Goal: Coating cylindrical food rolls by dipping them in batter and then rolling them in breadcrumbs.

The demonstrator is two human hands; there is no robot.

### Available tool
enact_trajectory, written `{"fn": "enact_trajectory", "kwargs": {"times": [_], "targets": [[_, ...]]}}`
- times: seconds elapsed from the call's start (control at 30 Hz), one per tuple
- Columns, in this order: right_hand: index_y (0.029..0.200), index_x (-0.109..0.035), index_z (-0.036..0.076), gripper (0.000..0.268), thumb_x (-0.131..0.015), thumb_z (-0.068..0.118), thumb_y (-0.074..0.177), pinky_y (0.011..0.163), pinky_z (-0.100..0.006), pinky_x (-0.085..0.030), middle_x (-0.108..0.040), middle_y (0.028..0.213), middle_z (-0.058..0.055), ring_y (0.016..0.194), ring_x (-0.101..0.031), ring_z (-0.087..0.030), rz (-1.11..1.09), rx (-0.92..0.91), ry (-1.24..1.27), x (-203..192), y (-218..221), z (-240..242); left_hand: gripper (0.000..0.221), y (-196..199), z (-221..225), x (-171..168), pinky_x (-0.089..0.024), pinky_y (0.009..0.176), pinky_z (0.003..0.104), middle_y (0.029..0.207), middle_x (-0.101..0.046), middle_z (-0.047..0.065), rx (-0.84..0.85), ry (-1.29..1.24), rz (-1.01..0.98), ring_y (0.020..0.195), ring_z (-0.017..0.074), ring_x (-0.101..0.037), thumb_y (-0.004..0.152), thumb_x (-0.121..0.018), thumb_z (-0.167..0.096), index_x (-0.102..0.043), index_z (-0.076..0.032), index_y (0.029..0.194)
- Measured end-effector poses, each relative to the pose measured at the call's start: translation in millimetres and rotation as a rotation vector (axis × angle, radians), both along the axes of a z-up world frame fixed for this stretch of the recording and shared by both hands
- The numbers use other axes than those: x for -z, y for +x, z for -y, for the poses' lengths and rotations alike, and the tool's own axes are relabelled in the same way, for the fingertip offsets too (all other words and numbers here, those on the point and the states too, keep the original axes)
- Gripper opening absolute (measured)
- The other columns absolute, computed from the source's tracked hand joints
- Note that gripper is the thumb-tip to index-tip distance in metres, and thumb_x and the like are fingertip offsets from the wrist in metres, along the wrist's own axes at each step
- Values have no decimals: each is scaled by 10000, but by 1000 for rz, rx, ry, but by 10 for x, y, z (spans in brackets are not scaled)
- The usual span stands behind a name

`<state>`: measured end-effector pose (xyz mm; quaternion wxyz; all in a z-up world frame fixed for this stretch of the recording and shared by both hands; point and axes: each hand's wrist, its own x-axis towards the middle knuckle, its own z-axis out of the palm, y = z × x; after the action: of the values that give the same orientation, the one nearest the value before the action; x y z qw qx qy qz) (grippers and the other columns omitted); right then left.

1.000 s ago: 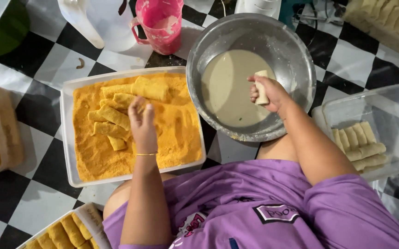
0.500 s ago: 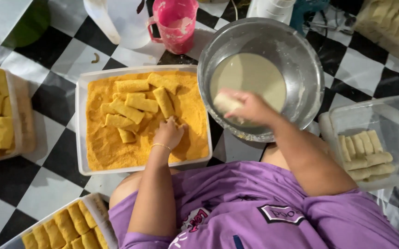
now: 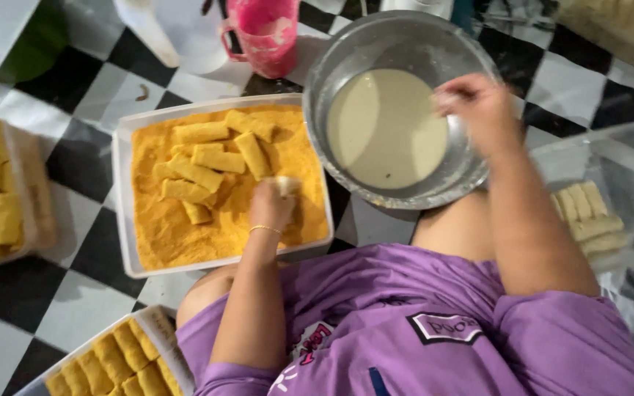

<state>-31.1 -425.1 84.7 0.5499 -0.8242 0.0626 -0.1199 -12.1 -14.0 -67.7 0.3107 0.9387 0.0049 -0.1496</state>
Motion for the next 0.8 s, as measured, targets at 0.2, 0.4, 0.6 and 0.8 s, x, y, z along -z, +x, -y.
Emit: {"fn": "enact_trajectory", "kwargs": {"times": [0.2,0.4,0.6,0.8], "targets": [[1049,-712,47,61,-682,49,996,631,-303,-538,-699,789,-50,649,-644,-165,49,632,-517,1077,-1118,2471,406,-23,-356,-375,-527,686,390,887,-702,195,-12,-209,224,737,307,-647,945,-742,-321,-676,75,1006],[1263,-700,-20,392,-608,224,971,904,-456,-516,-714,1186,-232,1022,-664,-402,-745,580,-327,2531,-1647,2746,823,221,-640,591,-408,965,696,1302,-453,392,-125,202,-232,1106,580,-495,991,-528,-647,-545,123,1281],[1313,-713,29,444,-643,252,935,760,-506,-526,-730,1142,-216,883,-649,-382,-844,351,-327,2809,-1703,3183,589,-59,-143,-838,-509,855,337,1467,-593,103,-453,-675,-450,1206,227,-587,968,-535,-431,-580,-59,1422],[1396,-635,109,423,-483,131,1002,724,-459,-463,-643,1142,-175,876,-544,-322,-948,490,-164,1794,-1567,2307,372,-55,-31,-530,-485,560,318,706,-558,72,-52,-381,-98,598,182,-515,906,-747,-325,-590,7,851]]}}
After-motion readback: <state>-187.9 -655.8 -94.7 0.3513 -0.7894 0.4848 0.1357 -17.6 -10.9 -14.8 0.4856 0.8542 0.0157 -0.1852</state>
